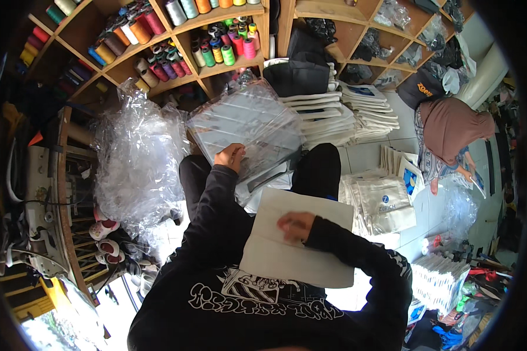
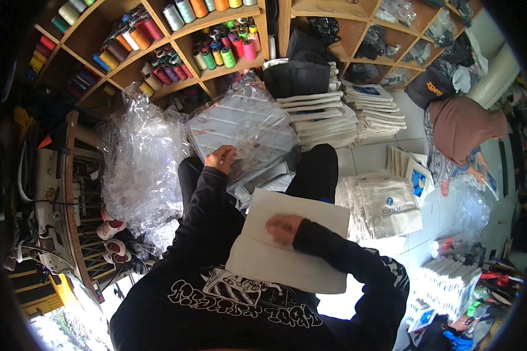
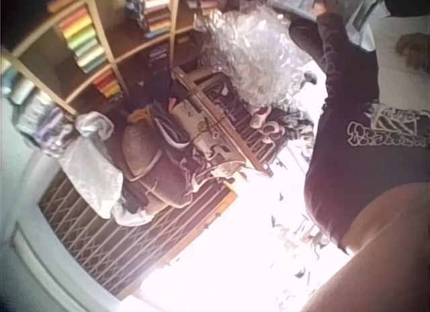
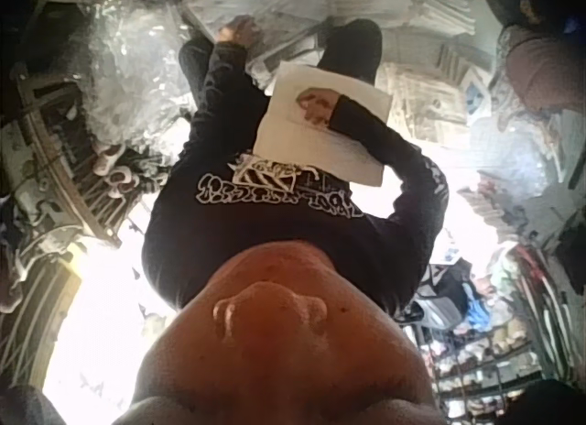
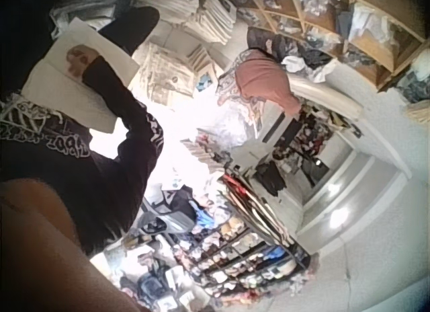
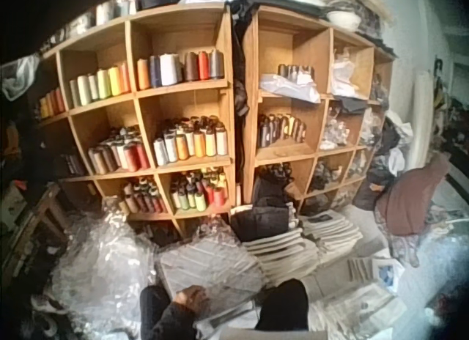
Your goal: Packing printed tote bags into plastic sleeves.
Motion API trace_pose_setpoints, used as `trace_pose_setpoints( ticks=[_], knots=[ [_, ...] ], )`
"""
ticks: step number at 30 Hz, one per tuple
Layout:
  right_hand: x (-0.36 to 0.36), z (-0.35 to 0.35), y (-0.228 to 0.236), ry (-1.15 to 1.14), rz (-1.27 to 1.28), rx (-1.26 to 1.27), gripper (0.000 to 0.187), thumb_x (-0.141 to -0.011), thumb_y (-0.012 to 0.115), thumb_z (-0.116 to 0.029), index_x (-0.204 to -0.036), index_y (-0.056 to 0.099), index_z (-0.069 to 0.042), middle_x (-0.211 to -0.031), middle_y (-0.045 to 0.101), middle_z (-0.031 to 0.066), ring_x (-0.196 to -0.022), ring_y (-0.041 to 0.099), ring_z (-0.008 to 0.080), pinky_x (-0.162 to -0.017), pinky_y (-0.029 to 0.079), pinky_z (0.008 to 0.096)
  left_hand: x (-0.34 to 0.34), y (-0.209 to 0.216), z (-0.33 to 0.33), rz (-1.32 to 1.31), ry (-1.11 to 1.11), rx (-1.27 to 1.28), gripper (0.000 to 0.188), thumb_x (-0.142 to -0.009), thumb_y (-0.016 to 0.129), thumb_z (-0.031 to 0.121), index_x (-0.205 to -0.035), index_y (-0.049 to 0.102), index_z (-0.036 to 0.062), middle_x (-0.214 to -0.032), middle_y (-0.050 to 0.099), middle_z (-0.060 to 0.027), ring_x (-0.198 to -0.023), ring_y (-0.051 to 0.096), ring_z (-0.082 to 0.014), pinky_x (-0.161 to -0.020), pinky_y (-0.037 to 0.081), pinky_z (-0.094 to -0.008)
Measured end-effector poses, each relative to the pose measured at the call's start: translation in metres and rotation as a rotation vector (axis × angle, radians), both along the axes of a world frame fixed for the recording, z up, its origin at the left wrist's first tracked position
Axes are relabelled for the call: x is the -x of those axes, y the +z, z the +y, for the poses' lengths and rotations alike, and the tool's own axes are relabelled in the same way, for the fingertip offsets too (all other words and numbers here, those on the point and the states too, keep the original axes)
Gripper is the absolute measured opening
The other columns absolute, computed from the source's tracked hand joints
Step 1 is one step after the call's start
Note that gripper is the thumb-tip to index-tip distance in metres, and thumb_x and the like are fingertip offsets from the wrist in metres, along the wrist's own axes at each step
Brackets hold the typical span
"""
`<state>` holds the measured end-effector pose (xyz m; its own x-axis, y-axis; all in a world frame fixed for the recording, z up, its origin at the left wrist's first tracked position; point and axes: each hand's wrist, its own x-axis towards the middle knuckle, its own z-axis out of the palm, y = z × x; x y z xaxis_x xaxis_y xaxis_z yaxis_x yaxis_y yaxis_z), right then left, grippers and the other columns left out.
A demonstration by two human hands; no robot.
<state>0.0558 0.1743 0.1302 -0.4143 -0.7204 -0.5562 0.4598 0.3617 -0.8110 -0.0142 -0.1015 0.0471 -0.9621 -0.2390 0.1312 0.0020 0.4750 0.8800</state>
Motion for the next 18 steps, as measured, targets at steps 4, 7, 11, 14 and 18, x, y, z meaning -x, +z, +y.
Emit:
trace_pose_setpoints(
  ticks=[4, 7, 11, 14, 18],
  knots=[
    [0.048, -0.039, -0.088, -0.429, 0.546, 0.198, 0.034, -0.077, 0.064, -0.013, -0.107, 0.051, -0.003, -0.090, 0.059, 0.0086, -0.073, 0.060, 0.0154, -0.064, 0.049, 0.0268, 0.000, 0.013, -0.002, -0.012, -0.014, 0.018, 0.012, -0.080, 0.057, 0.010, -0.089, 0.061, 0.0030, -0.076, 0.065, -0.0101, -0.071, 0.065, -0.0161, -0.064, 0.049, -0.0249],
    [0.072, -0.086, -0.087, -0.673, 0.472, 0.202, 0.043, -0.076, 0.066, -0.016, -0.111, 0.047, -0.001, -0.100, 0.057, 0.0130, -0.071, 0.060, 0.0153, -0.063, 0.049, 0.0270, -0.004, 0.016, -0.002, -0.044, 0.002, -0.022, 0.012, -0.081, 0.057, 0.011, -0.089, 0.062, 0.0026, -0.077, 0.065, -0.0082, -0.072, 0.064, -0.0137, -0.065, 0.049, -0.0247],
    [0.087, -0.113, -0.079, -0.807, 0.186, 0.259, 0.038, -0.078, 0.063, -0.018, -0.109, 0.049, 0.000, -0.095, 0.059, 0.0119, -0.062, 0.056, 0.0108, -0.052, 0.045, 0.0233, -0.003, 0.015, -0.002, -0.073, -0.052, -0.205, 0.014, -0.083, 0.057, 0.013, -0.091, 0.061, 0.0037, -0.078, 0.065, -0.0064, -0.070, 0.061, -0.0113, -0.065, 0.048, -0.0236],
    [0.094, -0.121, -0.096, -0.619, 0.131, 0.318, 0.029, -0.082, 0.058, -0.018, -0.105, 0.052, -0.002, -0.085, 0.061, 0.0089, -0.056, 0.053, 0.0071, -0.046, 0.040, 0.0201, -0.007, 0.002, -0.016, -0.068, -0.067, -0.178, 0.017, -0.083, 0.057, 0.015, -0.095, 0.060, 0.0028, -0.079, 0.065, -0.0063, -0.069, 0.061, -0.0118, -0.065, 0.048, -0.0246],
    [0.091, -0.120, -0.109, -0.680, 0.208, 0.355, 0.019, -0.085, 0.054, -0.016, -0.098, 0.057, -0.001, -0.081, 0.062, 0.0059, -0.054, 0.051, 0.0061, -0.046, 0.038, 0.0188, -0.011, 0.052, 0.018, 0.090, 0.018, 0.136, 0.033, -0.071, 0.070, 0.014, -0.100, 0.057, 0.0032, -0.093, 0.060, -0.0077, -0.083, 0.058, -0.0166, -0.070, 0.046, -0.0293]
  ],
)
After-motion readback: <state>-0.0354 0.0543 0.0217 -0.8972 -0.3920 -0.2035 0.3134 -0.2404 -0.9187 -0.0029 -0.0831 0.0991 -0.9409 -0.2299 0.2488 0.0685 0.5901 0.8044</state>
